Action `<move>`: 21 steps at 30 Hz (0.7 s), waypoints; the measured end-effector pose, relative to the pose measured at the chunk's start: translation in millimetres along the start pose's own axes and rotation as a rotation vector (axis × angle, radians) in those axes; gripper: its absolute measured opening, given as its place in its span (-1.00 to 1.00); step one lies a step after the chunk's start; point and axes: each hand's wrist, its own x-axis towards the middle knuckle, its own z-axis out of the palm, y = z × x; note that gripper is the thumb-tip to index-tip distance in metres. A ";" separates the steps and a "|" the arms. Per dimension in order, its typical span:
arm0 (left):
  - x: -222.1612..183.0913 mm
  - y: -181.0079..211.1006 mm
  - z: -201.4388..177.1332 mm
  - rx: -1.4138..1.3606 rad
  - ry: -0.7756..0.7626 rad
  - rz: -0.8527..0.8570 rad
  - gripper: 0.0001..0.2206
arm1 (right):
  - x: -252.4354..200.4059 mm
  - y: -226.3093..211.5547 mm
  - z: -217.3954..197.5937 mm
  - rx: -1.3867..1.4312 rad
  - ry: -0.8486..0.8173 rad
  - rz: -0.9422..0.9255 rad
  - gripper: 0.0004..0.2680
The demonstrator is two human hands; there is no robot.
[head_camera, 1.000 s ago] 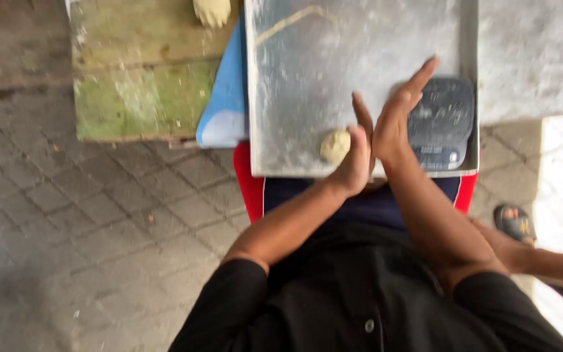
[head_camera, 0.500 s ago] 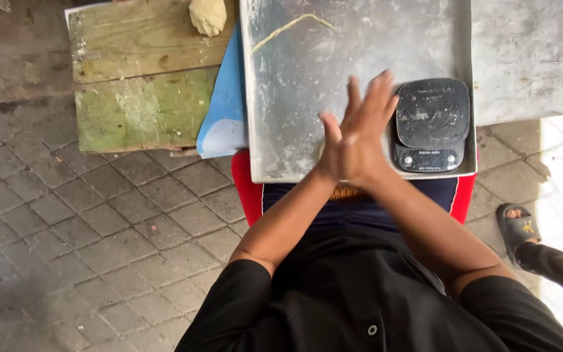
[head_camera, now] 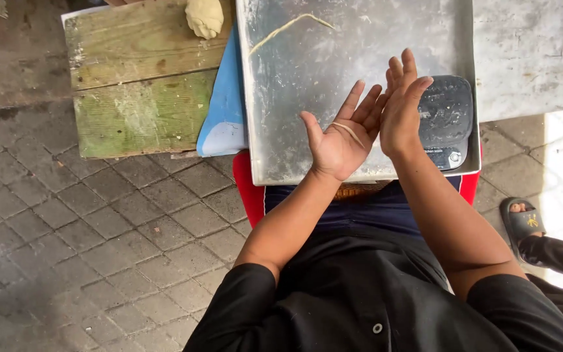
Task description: Shaping small pieces of dough into thin strips and arranging them into patterns on a metal tray.
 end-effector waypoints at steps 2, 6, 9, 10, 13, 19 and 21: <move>-1.3 -2.7 -15.7 0.012 -0.073 -0.002 0.19 | -15.5 -30.8 4.0 -0.241 0.007 -0.030 -0.48; -1.0 -4.3 -38.4 0.148 -0.201 0.074 0.15 | -37.7 -21.0 -9.6 -0.782 -0.073 -0.428 -0.83; -3.2 0.2 -38.5 0.318 -0.143 0.077 0.13 | -58.8 -6.3 5.1 -0.971 -0.127 -0.472 -0.79; -3.4 0.2 -38.9 0.318 -0.142 0.075 0.13 | -60.2 0.1 1.8 -0.971 -0.125 -0.470 -0.79; -6.4 3.2 -39.8 0.319 -0.120 0.059 0.11 | -63.5 16.6 -4.0 -0.992 -0.087 -0.478 -0.88; -5.0 22.8 -59.6 0.142 -0.128 0.026 -0.02 | -49.6 19.2 -6.9 -0.954 -0.149 -0.445 -0.90; -3.5 38.6 -59.5 0.118 -0.134 0.042 -0.09 | -29.7 15.3 -10.6 -1.096 -0.281 -0.572 -0.93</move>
